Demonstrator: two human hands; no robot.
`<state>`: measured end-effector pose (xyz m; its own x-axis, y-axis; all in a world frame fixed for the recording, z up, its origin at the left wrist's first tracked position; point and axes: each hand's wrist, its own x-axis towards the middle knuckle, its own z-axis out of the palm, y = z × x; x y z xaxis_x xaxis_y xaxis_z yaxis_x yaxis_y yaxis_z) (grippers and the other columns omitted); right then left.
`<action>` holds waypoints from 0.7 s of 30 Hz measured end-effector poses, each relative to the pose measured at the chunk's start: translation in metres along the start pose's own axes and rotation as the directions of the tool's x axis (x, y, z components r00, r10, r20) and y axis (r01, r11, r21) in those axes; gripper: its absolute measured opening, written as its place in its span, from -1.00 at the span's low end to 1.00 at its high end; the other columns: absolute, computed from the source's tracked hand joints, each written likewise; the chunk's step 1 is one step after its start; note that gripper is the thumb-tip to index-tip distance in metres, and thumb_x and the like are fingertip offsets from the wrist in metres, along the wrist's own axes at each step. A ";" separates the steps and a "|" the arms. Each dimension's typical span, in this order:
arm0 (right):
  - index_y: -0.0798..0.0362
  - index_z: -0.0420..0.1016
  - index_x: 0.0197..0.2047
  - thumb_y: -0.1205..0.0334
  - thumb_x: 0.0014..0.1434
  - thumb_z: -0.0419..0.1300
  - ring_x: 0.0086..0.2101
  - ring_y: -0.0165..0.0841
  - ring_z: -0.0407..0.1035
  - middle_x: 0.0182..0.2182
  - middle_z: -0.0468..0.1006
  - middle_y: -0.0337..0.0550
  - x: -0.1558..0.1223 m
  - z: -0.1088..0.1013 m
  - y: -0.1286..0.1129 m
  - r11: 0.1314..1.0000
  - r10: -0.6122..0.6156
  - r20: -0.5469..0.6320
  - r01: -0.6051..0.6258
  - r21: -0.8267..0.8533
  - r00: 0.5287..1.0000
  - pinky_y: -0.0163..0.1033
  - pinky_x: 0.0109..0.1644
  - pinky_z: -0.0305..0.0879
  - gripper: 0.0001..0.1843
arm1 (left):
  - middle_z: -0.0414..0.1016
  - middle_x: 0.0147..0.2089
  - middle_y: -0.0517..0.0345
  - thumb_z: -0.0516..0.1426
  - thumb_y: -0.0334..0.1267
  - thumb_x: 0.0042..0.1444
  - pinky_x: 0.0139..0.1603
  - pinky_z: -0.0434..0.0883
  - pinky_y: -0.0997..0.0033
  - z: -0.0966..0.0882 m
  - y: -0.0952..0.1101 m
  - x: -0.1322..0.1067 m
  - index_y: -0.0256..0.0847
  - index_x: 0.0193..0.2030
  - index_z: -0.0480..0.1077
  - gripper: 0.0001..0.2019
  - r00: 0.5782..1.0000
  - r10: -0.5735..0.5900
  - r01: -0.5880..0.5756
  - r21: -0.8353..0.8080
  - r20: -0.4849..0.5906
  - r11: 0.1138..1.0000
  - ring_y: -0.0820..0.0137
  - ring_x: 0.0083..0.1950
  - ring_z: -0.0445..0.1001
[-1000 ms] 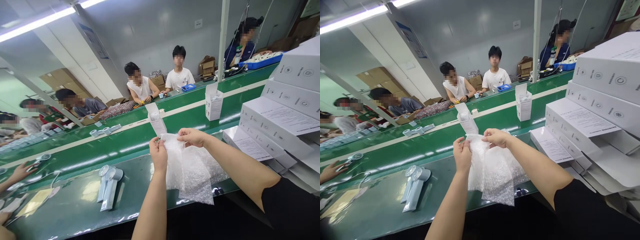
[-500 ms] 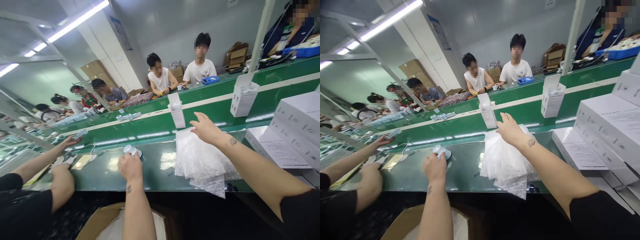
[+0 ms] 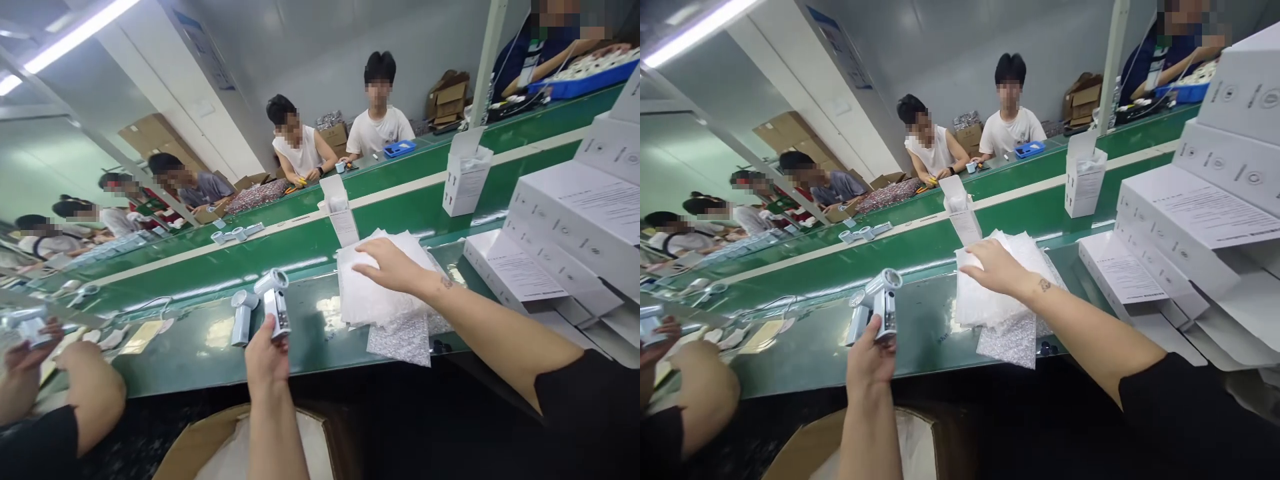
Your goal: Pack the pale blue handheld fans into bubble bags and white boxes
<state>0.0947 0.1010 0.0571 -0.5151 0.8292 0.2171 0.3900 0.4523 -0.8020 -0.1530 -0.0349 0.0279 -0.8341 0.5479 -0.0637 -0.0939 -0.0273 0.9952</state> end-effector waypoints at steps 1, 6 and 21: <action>0.08 0.41 0.09 -0.12 0.15 0.21 0.16 -0.05 0.23 0.11 0.41 0.09 -0.003 0.003 -0.008 0.978 0.095 -0.017 -0.090 0.189 0.995 0.10 0.25 0.12 -0.44 | 0.32 -0.60 0.27 0.30 -0.01 -0.27 -0.68 0.05 0.54 0.017 0.000 -0.019 -0.26 -0.45 0.34 -0.62 0.997 -0.039 0.046 -0.106 0.063 0.993 0.56 -0.67 0.17; 0.13 0.34 -0.01 0.08 0.15 0.23 -0.30 -0.35 0.47 -0.17 0.55 0.00 -0.017 0.022 -0.028 0.498 0.241 0.263 -0.351 0.793 0.934 -0.24 -0.22 0.44 -0.59 | 0.35 -0.56 0.21 0.20 0.19 -0.04 -0.60 0.24 0.50 0.075 -0.006 -0.089 -0.27 -0.34 0.40 -0.53 0.841 0.021 0.021 -0.072 0.541 0.997 0.52 -0.60 0.25; 0.08 -0.19 0.38 0.28 -0.16 0.47 -0.34 -0.27 0.53 -0.21 0.57 -0.05 -0.106 -0.016 0.004 0.252 0.179 0.600 -0.626 0.738 0.780 -0.25 -0.34 0.46 0.19 | 0.58 -0.32 0.06 0.08 -0.28 0.15 -0.24 0.42 0.37 0.065 -0.021 -0.045 -0.12 -0.28 0.51 -0.84 0.418 0.393 -0.857 0.212 0.819 0.469 0.32 -0.29 0.52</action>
<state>0.1630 0.0207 0.0397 -0.7901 0.5300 -0.3080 -0.1425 -0.6475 -0.7486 -0.0786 -0.0048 0.0151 0.0598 0.9029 0.4256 0.7863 -0.3053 0.5372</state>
